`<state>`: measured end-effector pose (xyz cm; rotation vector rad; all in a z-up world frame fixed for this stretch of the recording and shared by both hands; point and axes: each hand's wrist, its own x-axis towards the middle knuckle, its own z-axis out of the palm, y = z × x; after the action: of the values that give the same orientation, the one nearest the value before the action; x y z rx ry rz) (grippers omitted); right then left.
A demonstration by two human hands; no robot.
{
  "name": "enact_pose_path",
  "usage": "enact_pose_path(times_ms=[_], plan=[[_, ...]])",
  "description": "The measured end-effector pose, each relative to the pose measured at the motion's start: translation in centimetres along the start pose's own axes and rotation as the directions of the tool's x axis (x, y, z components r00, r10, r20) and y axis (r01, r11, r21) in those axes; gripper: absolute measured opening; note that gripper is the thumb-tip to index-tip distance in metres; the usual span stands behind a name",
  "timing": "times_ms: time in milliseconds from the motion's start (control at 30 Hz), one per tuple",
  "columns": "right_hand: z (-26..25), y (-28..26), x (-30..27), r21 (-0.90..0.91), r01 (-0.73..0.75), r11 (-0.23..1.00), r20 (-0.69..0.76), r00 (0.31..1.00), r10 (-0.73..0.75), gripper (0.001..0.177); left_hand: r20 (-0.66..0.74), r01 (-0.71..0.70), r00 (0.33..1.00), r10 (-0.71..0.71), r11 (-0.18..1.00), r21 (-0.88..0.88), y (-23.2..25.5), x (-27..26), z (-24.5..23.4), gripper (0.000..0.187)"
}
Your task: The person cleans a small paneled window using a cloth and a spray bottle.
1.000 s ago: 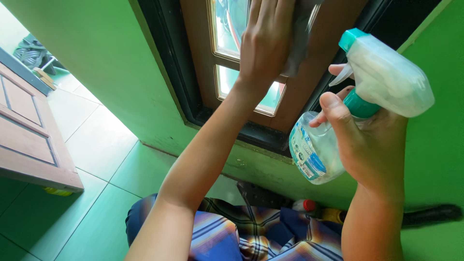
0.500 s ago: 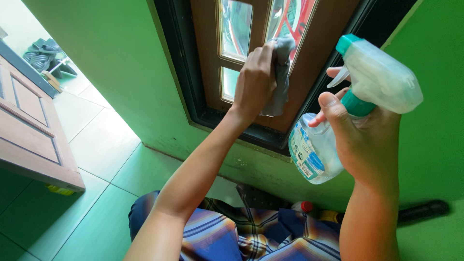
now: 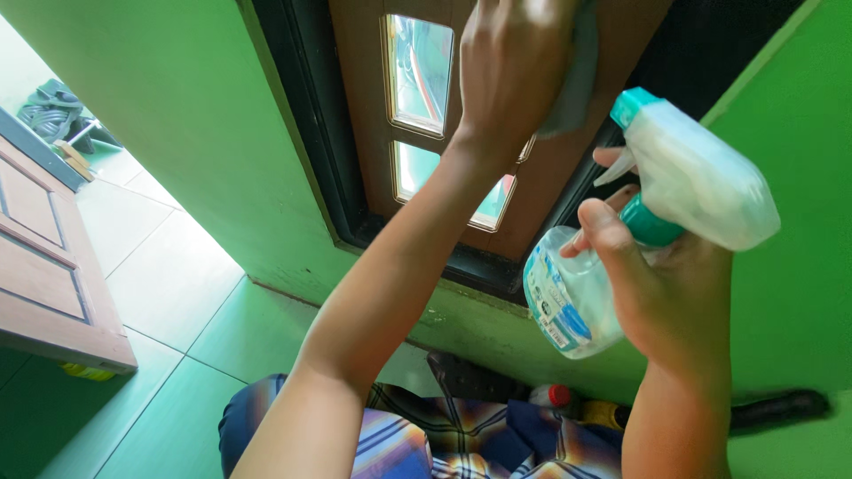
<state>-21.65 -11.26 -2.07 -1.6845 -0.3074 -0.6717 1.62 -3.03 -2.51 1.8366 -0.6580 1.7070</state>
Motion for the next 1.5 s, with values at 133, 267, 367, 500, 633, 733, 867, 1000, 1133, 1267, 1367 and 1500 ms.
enact_pose_path(times_ms=[133,267,367,500,633,733,867,1000,1133,1267,1367,1500], plan=[[0.1,1.7,-0.3,0.003,-0.002,1.0,0.02,1.0,0.002,0.043,0.109,0.035,0.993,-0.044,0.996,0.083,0.9,-5.1,-3.1,0.049],[0.8,2.3,-0.4,0.016,-0.039,0.999,0.0,0.999,0.039,0.046,0.236,0.038,0.971,-0.048,0.998,0.049,0.7,-8.2,-4.8,0.049],[0.6,2.1,-0.6,-0.002,-0.024,1.0,0.039,0.999,0.024,0.046,0.332,0.071,0.941,-0.067,0.997,0.001,0.7,-9.6,-5.9,0.043],[0.3,0.7,-0.9,-0.03,-0.052,0.998,0.046,0.997,0.054,0.047,0.483,0.224,0.867,-0.12,0.961,-0.164,-0.1,-8.5,-7.5,0.033],[0.5,-0.8,-0.8,-0.04,-0.013,0.999,0.037,0.999,0.015,0.048,0.447,0.293,0.885,-0.128,0.901,-0.321,-1.2,-3.1,-8.4,0.025],[0.9,-1.7,-0.5,-0.052,0.039,0.998,0.035,0.999,-0.037,0.048,0.261,0.156,0.963,-0.065,0.926,-0.343,-1.6,2.4,-8.8,0.029],[1.6,-0.8,1.2,0.04,0.072,0.997,0.011,0.997,-0.073,0.05,0.12,0.103,0.99,-0.069,0.949,-0.298,-0.7,6.5,-6.5,0.031],[2.2,0.6,2.8,0.021,0.066,0.998,-0.008,0.998,-0.066,0.051,0.098,0.086,0.993,-0.067,0.974,-0.207,0.7,5.0,-5.2,0.042],[2.6,2.5,3.8,0.041,0.067,0.997,0.012,0.998,-0.068,0.048,0.189,0.066,0.982,-0.03,0.98,-0.185,0.2,-0.1,-5.6,0.048],[3.2,3.4,4.2,0.097,0.068,0.993,0.037,0.997,-0.072,0.049,0.333,0.039,0.943,0.016,0.987,-0.158,-0.7,-4.8,-7.0,0.049],[3.5,2.7,3.7,0.113,0.061,0.992,0.038,0.997,-0.065,0.05,0.475,0.097,0.88,0.009,0.976,-0.197,-0.6,-7.0,-8.5,0.045],[3.1,0.9,2.8,0.073,0.07,0.995,0.022,0.997,-0.072,0.048,0.479,0.213,0.877,-0.033,0.921,-0.326,-0.6,-4.4,-9.9,0.024]])
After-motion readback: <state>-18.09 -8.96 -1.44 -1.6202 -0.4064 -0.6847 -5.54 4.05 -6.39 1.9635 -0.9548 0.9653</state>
